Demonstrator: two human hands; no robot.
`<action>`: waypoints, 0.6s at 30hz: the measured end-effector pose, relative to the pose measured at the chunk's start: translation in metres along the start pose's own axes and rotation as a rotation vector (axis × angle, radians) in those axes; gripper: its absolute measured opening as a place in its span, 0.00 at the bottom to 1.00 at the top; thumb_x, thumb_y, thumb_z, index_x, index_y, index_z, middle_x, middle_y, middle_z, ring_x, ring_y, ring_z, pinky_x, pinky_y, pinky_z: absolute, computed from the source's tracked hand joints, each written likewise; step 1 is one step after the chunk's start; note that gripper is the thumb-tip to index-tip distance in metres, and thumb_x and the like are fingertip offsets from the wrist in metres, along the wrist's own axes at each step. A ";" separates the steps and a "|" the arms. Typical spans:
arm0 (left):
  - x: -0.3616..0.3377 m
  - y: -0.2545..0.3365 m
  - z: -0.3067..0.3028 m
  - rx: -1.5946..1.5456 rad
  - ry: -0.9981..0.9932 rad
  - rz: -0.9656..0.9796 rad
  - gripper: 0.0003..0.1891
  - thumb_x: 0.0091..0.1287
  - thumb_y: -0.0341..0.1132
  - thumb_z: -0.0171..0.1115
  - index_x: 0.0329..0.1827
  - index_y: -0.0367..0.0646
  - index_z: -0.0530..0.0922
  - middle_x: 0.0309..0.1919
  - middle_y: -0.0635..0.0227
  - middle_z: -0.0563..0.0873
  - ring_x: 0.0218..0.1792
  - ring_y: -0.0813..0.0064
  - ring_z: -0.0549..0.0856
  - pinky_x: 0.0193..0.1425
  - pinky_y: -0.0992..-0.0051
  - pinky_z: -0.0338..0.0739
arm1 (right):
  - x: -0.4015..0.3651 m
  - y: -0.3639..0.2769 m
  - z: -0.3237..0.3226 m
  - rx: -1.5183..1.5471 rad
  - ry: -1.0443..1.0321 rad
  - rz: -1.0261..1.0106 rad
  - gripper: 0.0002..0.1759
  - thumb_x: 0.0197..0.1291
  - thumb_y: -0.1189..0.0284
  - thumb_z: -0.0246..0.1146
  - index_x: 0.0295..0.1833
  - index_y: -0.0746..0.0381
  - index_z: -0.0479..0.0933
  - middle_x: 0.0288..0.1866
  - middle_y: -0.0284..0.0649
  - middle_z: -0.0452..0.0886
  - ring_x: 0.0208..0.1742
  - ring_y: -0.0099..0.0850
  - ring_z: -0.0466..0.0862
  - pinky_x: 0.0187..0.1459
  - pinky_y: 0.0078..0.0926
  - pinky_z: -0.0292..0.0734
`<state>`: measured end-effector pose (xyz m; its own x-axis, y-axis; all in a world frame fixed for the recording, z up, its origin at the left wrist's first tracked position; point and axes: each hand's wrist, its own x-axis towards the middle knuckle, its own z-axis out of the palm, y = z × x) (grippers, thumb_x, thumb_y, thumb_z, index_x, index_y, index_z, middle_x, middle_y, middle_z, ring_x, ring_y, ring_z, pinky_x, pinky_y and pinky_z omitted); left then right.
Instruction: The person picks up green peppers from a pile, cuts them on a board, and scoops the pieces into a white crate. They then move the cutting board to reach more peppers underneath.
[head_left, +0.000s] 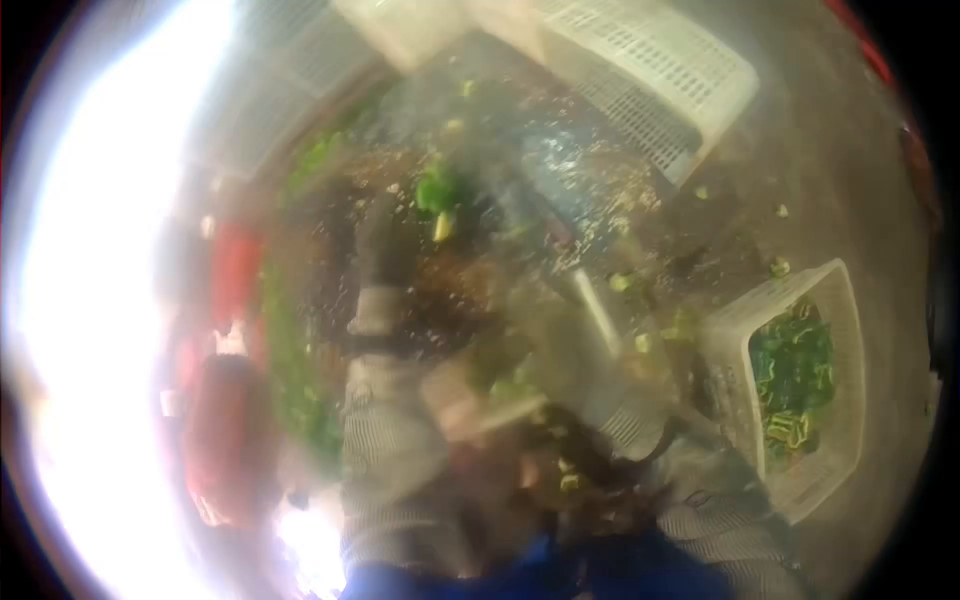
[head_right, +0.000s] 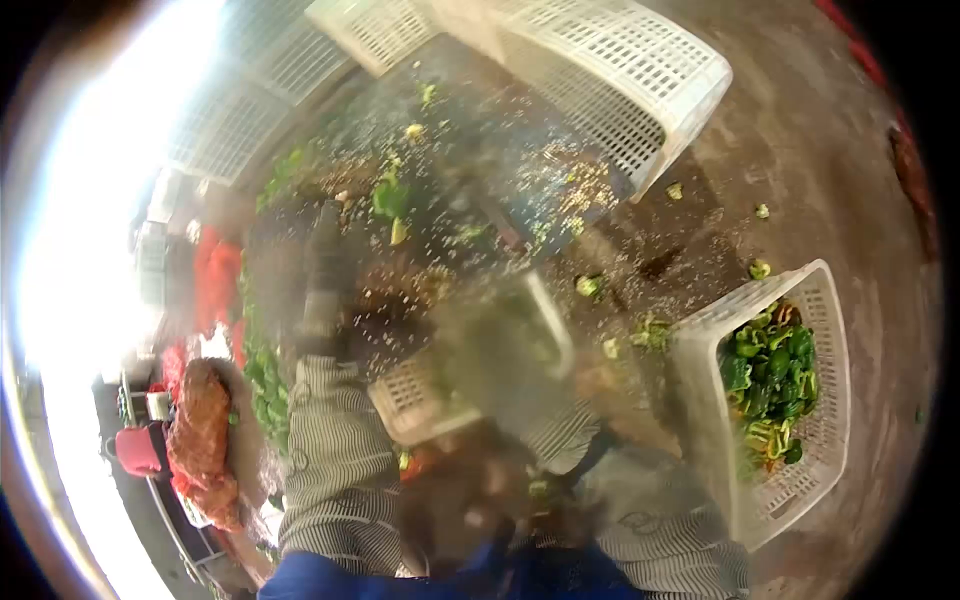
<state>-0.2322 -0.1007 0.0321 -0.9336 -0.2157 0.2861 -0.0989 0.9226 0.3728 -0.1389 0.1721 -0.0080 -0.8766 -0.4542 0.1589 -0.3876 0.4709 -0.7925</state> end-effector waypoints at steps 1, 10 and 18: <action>0.015 -0.019 0.037 -0.180 0.051 -0.023 0.20 0.70 0.38 0.60 0.62 0.37 0.79 0.55 0.53 0.85 0.56 0.49 0.83 0.60 0.60 0.78 | 0.001 0.004 0.001 -0.109 -0.025 -0.038 0.19 0.53 0.79 0.59 0.52 0.62 0.80 0.42 0.41 0.85 0.40 0.37 0.85 0.46 0.34 0.80; 0.058 0.017 0.090 0.381 -0.248 0.050 0.19 0.68 0.48 0.59 0.54 0.44 0.74 0.50 0.46 0.82 0.51 0.39 0.83 0.54 0.49 0.79 | 0.047 0.007 -0.030 -0.349 -0.122 -0.081 0.11 0.58 0.68 0.64 0.44 0.60 0.78 0.37 0.42 0.82 0.39 0.40 0.84 0.42 0.39 0.81; -0.106 0.047 0.062 0.289 -0.243 0.165 0.26 0.56 0.35 0.69 0.58 0.43 0.71 0.61 0.46 0.76 0.54 0.44 0.80 0.57 0.50 0.79 | 0.044 0.000 -0.056 -0.200 -0.204 -0.073 0.12 0.66 0.73 0.59 0.53 0.62 0.78 0.43 0.46 0.81 0.45 0.38 0.83 0.46 0.39 0.80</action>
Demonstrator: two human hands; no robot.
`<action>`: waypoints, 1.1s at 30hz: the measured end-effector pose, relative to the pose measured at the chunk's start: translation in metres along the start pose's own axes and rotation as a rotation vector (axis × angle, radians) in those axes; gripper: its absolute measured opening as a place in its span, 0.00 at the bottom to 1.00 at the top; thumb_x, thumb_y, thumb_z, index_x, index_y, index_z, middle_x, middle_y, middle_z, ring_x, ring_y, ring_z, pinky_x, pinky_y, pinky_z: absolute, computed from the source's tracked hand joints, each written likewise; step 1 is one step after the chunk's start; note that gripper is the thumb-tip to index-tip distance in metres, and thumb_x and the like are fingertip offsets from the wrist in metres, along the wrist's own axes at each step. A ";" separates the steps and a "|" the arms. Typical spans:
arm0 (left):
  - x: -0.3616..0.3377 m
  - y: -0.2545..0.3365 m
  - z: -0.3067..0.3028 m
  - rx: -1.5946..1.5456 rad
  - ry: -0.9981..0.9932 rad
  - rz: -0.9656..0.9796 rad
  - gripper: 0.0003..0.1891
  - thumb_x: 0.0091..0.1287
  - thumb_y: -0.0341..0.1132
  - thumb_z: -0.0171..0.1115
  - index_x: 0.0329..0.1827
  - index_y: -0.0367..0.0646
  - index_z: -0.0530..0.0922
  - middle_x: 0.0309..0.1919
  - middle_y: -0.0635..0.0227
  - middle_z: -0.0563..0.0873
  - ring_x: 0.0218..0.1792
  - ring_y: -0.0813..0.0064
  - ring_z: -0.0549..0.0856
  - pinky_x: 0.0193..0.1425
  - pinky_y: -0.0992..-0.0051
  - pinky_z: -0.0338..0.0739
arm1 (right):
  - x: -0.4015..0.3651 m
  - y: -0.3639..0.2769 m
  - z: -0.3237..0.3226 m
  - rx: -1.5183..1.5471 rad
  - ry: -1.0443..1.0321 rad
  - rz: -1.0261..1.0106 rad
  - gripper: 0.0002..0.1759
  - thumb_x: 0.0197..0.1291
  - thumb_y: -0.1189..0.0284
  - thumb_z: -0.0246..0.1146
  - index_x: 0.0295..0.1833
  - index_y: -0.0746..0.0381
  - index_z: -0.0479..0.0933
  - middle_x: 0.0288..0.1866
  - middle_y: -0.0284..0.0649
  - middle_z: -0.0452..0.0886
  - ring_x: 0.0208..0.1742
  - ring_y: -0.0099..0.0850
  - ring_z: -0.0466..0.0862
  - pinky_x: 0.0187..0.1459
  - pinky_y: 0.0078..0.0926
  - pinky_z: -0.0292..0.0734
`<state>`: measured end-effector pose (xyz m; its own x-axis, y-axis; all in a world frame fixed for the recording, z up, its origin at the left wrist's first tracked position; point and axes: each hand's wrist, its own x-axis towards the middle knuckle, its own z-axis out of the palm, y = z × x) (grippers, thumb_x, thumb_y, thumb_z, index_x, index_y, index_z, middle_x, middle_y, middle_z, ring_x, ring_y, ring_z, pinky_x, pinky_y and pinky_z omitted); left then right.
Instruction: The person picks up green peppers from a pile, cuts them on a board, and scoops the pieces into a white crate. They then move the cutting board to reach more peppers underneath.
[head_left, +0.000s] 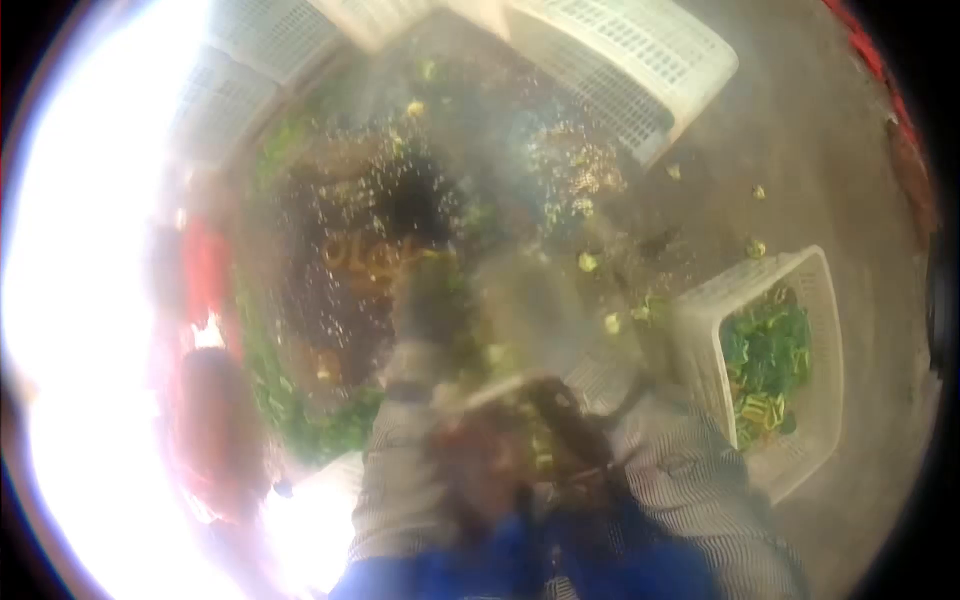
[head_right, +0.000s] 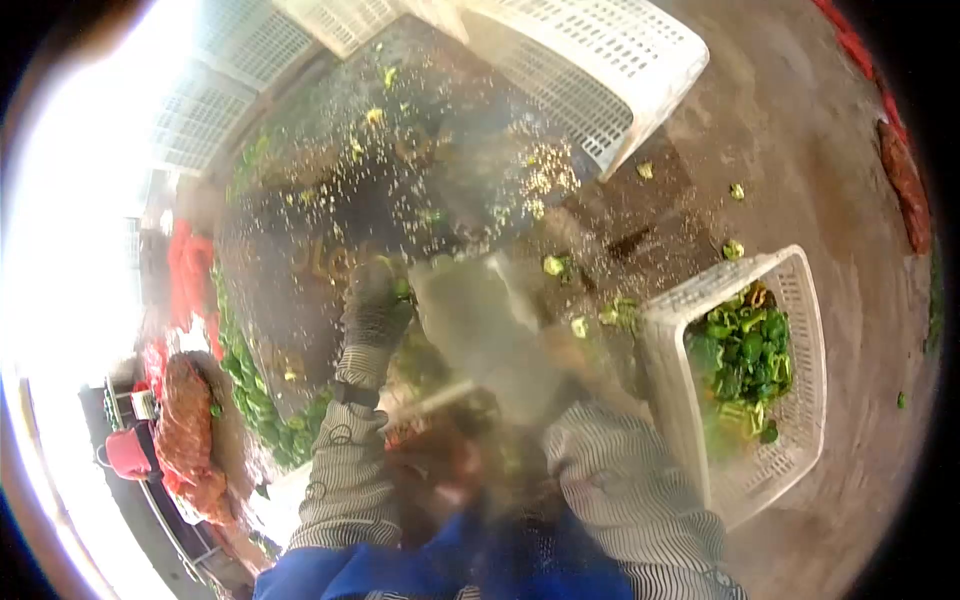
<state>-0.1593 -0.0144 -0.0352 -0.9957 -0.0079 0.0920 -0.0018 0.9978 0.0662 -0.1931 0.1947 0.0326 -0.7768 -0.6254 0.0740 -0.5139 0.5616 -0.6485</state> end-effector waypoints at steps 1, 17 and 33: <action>-0.013 -0.012 0.014 -0.004 -0.022 -0.012 0.26 0.56 0.35 0.69 0.58 0.43 0.71 0.61 0.46 0.76 0.54 0.44 0.80 0.57 0.50 0.79 | 0.000 -0.001 -0.001 0.011 -0.022 0.006 0.12 0.66 0.73 0.59 0.53 0.62 0.78 0.43 0.46 0.81 0.45 0.38 0.83 0.46 0.39 0.80; -0.137 0.025 -0.091 -1.640 0.591 -0.365 0.32 0.75 0.41 0.60 0.78 0.41 0.61 0.74 0.55 0.68 0.76 0.62 0.66 0.77 0.63 0.65 | -0.034 -0.104 0.037 0.824 -0.055 -0.151 0.25 0.59 0.72 0.73 0.60 0.69 0.77 0.46 0.44 0.86 0.47 0.30 0.85 0.49 0.28 0.81; -0.173 -0.007 -0.125 -1.389 0.343 -0.173 0.18 0.74 0.31 0.60 0.66 0.41 0.78 0.67 0.57 0.78 0.71 0.63 0.74 0.73 0.63 0.68 | -0.022 -0.135 0.049 1.076 -0.538 -0.041 0.28 0.55 0.71 0.73 0.61 0.68 0.76 0.52 0.37 0.84 0.50 0.26 0.82 0.56 0.26 0.77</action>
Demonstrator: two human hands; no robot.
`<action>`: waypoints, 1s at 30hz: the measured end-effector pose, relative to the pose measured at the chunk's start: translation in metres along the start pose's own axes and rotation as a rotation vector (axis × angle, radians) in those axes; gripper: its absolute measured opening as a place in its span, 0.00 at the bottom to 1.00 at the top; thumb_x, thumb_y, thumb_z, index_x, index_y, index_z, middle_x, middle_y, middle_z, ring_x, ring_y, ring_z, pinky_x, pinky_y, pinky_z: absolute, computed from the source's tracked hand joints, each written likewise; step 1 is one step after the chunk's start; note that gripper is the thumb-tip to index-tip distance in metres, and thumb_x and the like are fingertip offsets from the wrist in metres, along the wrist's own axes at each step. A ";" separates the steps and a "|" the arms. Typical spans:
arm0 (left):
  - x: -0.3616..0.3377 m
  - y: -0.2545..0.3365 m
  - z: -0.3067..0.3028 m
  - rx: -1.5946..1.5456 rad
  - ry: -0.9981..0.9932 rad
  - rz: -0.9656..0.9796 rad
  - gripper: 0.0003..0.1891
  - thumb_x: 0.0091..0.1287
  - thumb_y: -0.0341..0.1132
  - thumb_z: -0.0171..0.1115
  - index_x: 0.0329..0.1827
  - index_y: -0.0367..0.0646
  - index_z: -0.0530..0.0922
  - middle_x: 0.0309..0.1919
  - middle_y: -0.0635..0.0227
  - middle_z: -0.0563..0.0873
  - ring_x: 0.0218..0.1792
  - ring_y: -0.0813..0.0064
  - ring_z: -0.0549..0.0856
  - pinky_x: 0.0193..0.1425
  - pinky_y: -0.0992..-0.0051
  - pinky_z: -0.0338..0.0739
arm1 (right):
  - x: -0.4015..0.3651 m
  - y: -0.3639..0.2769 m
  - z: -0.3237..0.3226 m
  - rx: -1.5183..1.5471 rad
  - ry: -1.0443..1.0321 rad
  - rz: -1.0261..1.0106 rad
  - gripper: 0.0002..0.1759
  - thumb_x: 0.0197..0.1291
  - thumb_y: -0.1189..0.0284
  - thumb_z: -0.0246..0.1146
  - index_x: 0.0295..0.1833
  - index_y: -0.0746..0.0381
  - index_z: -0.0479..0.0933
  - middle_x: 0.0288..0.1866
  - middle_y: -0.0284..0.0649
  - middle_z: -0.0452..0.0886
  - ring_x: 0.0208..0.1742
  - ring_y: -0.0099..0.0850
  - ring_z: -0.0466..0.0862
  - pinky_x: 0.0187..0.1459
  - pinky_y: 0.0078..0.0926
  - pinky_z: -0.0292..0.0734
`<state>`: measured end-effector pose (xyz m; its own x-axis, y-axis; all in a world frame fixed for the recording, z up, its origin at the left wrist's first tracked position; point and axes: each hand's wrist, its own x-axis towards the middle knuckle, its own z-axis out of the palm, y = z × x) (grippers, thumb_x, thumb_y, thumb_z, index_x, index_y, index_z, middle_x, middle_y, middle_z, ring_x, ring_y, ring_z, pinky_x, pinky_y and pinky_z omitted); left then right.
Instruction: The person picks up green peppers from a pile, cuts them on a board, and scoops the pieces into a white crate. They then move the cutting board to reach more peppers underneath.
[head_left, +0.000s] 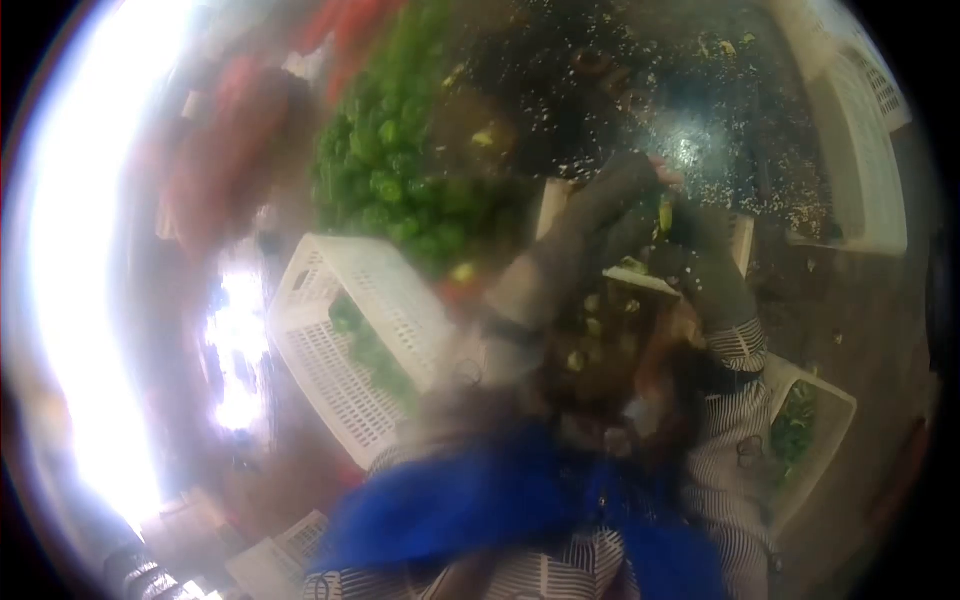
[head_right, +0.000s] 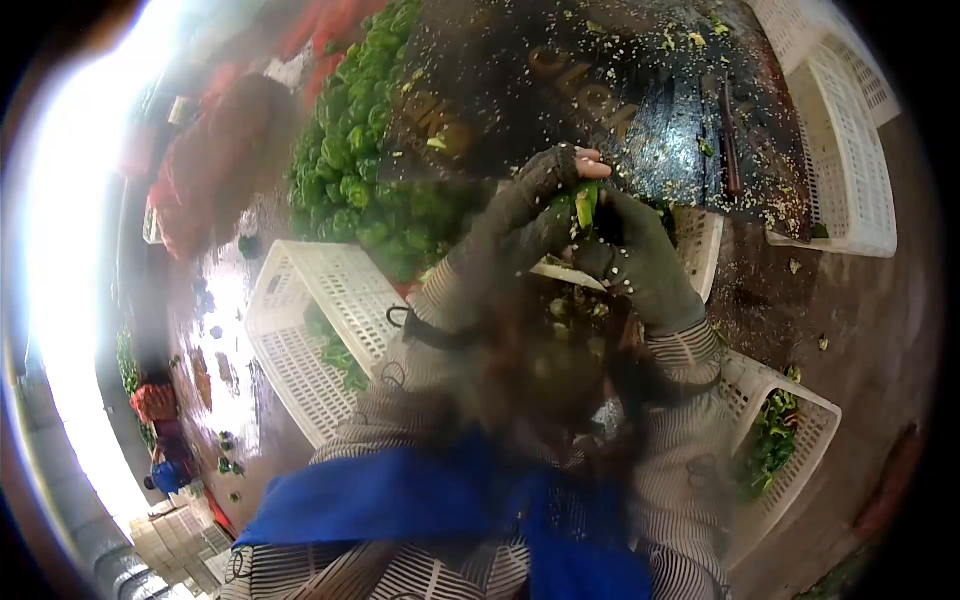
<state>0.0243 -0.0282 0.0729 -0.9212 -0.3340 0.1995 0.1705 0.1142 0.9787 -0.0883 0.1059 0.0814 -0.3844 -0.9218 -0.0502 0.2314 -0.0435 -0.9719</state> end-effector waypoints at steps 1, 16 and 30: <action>-0.001 0.002 -0.001 -0.004 0.009 -0.008 0.18 0.74 0.31 0.60 0.66 0.41 0.78 0.67 0.57 0.78 0.71 0.63 0.74 0.73 0.63 0.68 | -0.009 -0.012 0.005 -0.006 0.066 0.173 0.26 0.54 0.73 0.71 0.59 0.68 0.77 0.49 0.36 0.85 0.49 0.25 0.82 0.56 0.26 0.77; 0.011 -0.032 0.019 0.005 0.311 -0.027 0.16 0.69 0.19 0.53 0.59 0.38 0.75 0.51 0.66 0.82 0.52 0.75 0.82 0.56 0.72 0.80 | -0.007 0.004 0.008 -0.104 0.249 0.173 0.21 0.62 0.72 0.65 0.58 0.71 0.76 0.46 0.40 0.85 0.45 0.27 0.83 0.50 0.25 0.79; 0.011 -0.026 0.041 -0.618 0.370 -0.065 0.22 0.80 0.47 0.53 0.64 0.37 0.75 0.50 0.64 0.85 0.50 0.77 0.83 0.55 0.74 0.81 | -0.018 0.001 -0.005 -0.594 0.385 -0.243 0.26 0.56 0.78 0.72 0.61 0.64 0.73 0.50 0.44 0.82 0.50 0.37 0.85 0.55 0.31 0.83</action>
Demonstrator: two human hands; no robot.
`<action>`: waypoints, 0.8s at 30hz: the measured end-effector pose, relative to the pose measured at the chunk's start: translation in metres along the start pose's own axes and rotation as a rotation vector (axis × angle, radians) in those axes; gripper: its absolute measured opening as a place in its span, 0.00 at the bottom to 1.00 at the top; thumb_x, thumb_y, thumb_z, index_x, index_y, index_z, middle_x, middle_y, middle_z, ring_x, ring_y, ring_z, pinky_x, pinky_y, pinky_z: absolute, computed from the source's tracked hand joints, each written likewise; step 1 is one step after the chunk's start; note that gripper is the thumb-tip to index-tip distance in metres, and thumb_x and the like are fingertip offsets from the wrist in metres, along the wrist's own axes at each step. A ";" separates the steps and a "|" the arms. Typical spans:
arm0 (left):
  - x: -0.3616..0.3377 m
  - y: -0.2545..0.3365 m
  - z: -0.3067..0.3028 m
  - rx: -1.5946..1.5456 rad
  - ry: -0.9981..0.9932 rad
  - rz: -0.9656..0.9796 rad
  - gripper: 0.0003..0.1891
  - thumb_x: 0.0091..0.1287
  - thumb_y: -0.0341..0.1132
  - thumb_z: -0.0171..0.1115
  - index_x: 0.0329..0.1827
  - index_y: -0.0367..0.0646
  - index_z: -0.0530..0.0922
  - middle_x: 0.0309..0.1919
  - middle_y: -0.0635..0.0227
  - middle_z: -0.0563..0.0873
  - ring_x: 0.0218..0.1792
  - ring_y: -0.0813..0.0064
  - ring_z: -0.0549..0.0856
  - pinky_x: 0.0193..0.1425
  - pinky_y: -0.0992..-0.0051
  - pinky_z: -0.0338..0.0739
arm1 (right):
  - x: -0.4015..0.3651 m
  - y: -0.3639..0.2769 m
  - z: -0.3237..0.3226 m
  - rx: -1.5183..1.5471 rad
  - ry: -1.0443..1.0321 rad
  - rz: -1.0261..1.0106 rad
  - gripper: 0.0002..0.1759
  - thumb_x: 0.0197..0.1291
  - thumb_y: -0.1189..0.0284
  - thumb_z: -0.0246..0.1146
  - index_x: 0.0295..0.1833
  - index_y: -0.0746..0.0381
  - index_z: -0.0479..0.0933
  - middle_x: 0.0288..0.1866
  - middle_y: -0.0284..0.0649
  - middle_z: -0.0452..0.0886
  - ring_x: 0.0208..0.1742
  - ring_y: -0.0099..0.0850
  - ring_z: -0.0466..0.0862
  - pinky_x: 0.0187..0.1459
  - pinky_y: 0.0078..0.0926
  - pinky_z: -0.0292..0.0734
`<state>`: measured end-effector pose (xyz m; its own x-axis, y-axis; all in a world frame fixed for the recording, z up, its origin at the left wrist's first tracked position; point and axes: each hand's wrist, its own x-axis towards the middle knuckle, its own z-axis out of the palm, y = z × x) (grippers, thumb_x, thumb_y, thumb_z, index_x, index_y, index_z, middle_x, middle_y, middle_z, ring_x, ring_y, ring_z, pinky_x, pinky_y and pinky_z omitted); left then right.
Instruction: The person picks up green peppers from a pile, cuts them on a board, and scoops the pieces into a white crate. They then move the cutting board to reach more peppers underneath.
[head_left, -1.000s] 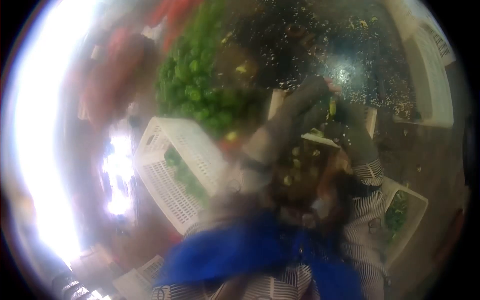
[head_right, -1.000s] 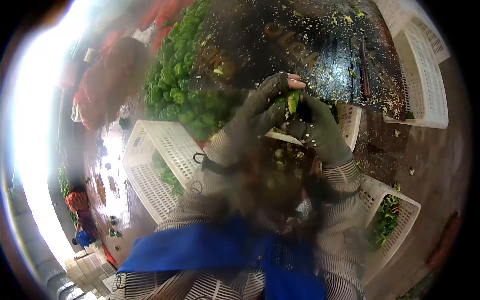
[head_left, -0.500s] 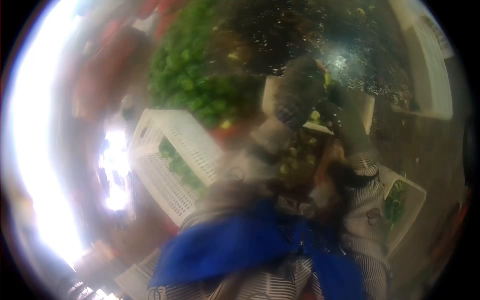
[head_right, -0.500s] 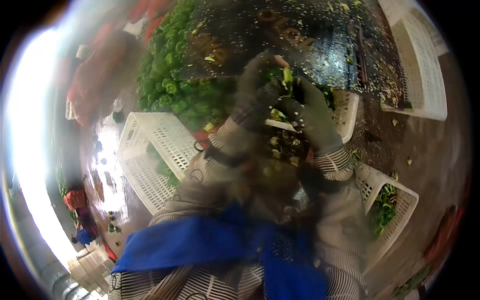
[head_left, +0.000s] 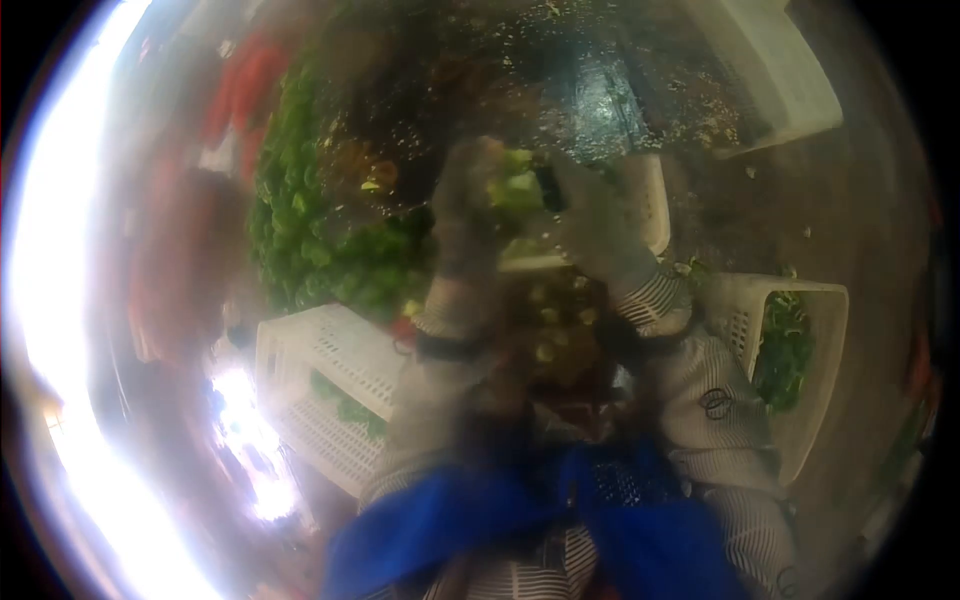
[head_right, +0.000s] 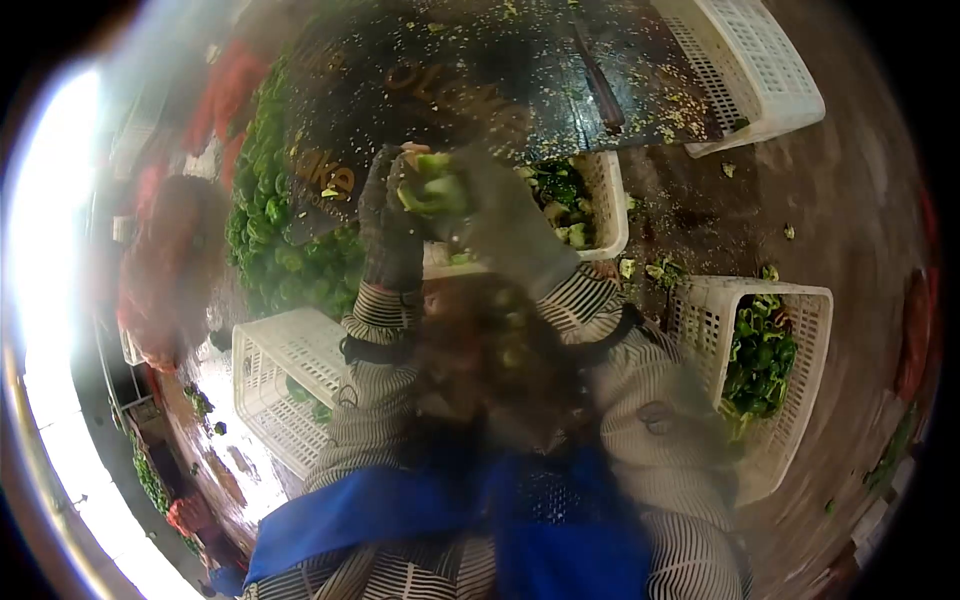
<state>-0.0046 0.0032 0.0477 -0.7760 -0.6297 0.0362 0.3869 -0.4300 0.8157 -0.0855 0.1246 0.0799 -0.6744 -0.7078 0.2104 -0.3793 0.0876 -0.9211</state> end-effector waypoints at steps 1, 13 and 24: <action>0.008 0.004 -0.004 0.549 -0.070 0.159 0.24 0.78 0.48 0.56 0.67 0.38 0.72 0.51 0.64 0.85 0.50 0.75 0.84 0.54 0.74 0.82 | 0.006 0.006 0.002 -0.007 0.002 0.019 0.26 0.56 0.78 0.72 0.61 0.64 0.73 0.50 0.44 0.82 0.50 0.37 0.85 0.55 0.31 0.83; 0.013 0.029 0.018 -0.310 0.023 -0.311 0.34 0.77 0.63 0.47 0.70 0.43 0.70 0.61 0.58 0.81 0.54 0.66 0.85 0.50 0.68 0.87 | 0.017 0.022 -0.024 -0.341 0.084 -0.096 0.24 0.59 0.68 0.71 0.61 0.56 0.76 0.48 0.43 0.85 0.51 0.42 0.86 0.50 0.39 0.83; 0.010 0.000 0.001 0.336 -0.174 -0.292 0.17 0.78 0.44 0.54 0.60 0.43 0.75 0.42 0.67 0.82 0.40 0.80 0.83 0.39 0.80 0.80 | 0.014 0.012 -0.015 -0.530 -0.004 -0.157 0.06 0.58 0.75 0.65 0.42 0.58 0.78 0.34 0.41 0.84 0.38 0.40 0.88 0.38 0.36 0.84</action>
<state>-0.0127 -0.0024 0.0491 -0.9112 -0.3837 -0.1497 -0.0202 -0.3214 0.9467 -0.1091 0.1265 0.0764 -0.5820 -0.7435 0.3293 -0.7427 0.3210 -0.5877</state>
